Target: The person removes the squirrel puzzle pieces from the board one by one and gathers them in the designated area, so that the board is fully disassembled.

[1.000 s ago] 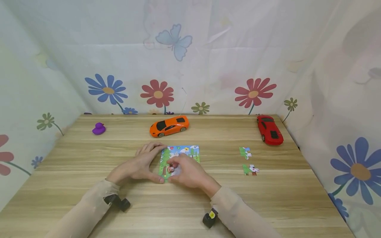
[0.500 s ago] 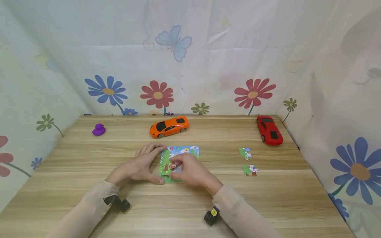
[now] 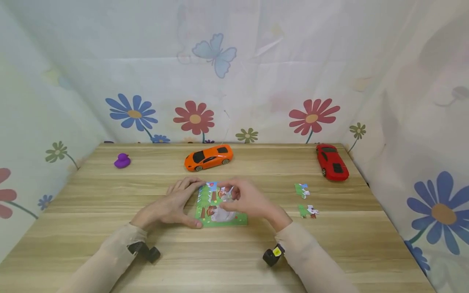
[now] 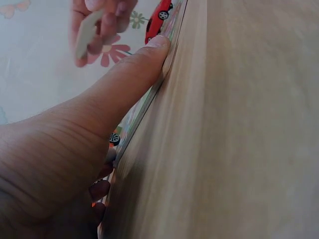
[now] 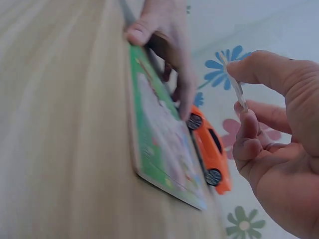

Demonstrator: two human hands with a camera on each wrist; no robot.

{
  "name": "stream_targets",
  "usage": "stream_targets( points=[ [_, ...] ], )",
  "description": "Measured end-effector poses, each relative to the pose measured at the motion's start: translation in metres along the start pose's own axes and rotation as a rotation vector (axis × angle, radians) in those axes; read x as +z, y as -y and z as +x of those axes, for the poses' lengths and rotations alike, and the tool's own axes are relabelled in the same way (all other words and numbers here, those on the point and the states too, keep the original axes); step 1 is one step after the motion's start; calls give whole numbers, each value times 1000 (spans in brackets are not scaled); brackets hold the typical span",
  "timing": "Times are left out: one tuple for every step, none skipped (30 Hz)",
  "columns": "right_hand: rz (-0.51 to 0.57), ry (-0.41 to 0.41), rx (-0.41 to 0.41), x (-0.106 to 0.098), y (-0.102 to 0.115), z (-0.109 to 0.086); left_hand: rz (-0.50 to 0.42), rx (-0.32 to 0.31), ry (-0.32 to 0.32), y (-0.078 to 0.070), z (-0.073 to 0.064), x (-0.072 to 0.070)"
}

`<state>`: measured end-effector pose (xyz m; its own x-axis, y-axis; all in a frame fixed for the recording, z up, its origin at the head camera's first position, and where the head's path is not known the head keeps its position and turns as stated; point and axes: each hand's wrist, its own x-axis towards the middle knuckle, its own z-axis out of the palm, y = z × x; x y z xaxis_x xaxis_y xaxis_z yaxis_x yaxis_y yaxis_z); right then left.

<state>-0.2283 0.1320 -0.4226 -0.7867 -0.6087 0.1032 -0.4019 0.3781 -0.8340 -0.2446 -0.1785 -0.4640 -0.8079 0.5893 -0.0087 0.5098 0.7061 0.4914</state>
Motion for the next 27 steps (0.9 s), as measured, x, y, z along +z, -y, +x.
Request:
stream_targets(
  points=[
    [-10, -11, -2, -6, 2, -2, 0, 0, -1, -1, 0, 0],
    [-16, -23, -4, -13, 4, -5, -2, 0, -1, -1, -1, -1],
    [-21, -36, -8, -19, 5, -8, 0, -1, 0, -1, -1, -1],
    [-33, -49, -5, -26, 7, -12, 2, -2, 0, -1, -1, -1],
    [-42, -62, 1, -33, 9, -16, 2, -1, 0, -1, -1, -1],
    [-49, -75, 4, -41, 10, -20, 1, 0, 0, -1, -1, -1],
    [-62, -85, 10, -48, 11, -24, 3, 2, 0, 0, -1, -1],
    [-74, -100, 13, -56, 12, -29, 6, 3, 0, 0, 0, -1],
    [-86, -113, 24, -63, 12, -34, 8, 4, 0, 1, 0, 0],
    [-97, -127, 36, -70, 13, -39, 9, 6, -1, 1, 1, 0],
    [-103, -139, 44, -77, 13, -44, 10, 7, -2, 1, 1, 0],
    [-111, -149, 50, -83, 14, -49, 10, 7, -2, 1, 1, 0],
    [-124, -160, 56, -89, 15, -55, 10, 7, -1, 1, 1, 0],
    [-145, -173, 57, -95, 16, -61, 6, 6, 0, 1, 0, 1],
    [-160, -185, 53, -100, 18, -67, 4, 5, 1, 1, 0, 1],
    [-176, -198, 44, -105, 19, -73, 1, 4, 2, 0, 0, 1],
    [-188, -209, 29, -110, 20, -79, 0, 3, 3, 0, -1, 1],
    [-204, -220, 9, -115, 21, -84, -2, 2, 4, 0, -1, 1],
    [-210, -230, -9, -120, 21, -91, -2, 2, 6, 0, -1, 1],
    [-220, -241, -33, -125, 21, -96, 0, 2, 7, 0, -1, 1],
    [-218, -249, -53, -129, 20, -102, 1, 2, 7, -1, -1, 1],
    [-214, -257, -70, -133, 20, -107, 2, 2, 6, -1, -1, 1],
    [-212, -262, -84, -137, 19, -112, 3, 1, 6, -1, -1, 1],
    [-213, -268, -90, -141, 19, -116, 5, 0, 6, -1, -1, 1],
    [-214, -275, -91, -144, 19, -120, 5, 0, 6, -1, -1, 1],
    [-224, -283, -88, -147, 19, -125, 4, -1, 6, -1, -1, 1],
    [-225, -288, -77, -149, 19, -129, 4, 0, 6, -1, -1, 1]
  ],
)
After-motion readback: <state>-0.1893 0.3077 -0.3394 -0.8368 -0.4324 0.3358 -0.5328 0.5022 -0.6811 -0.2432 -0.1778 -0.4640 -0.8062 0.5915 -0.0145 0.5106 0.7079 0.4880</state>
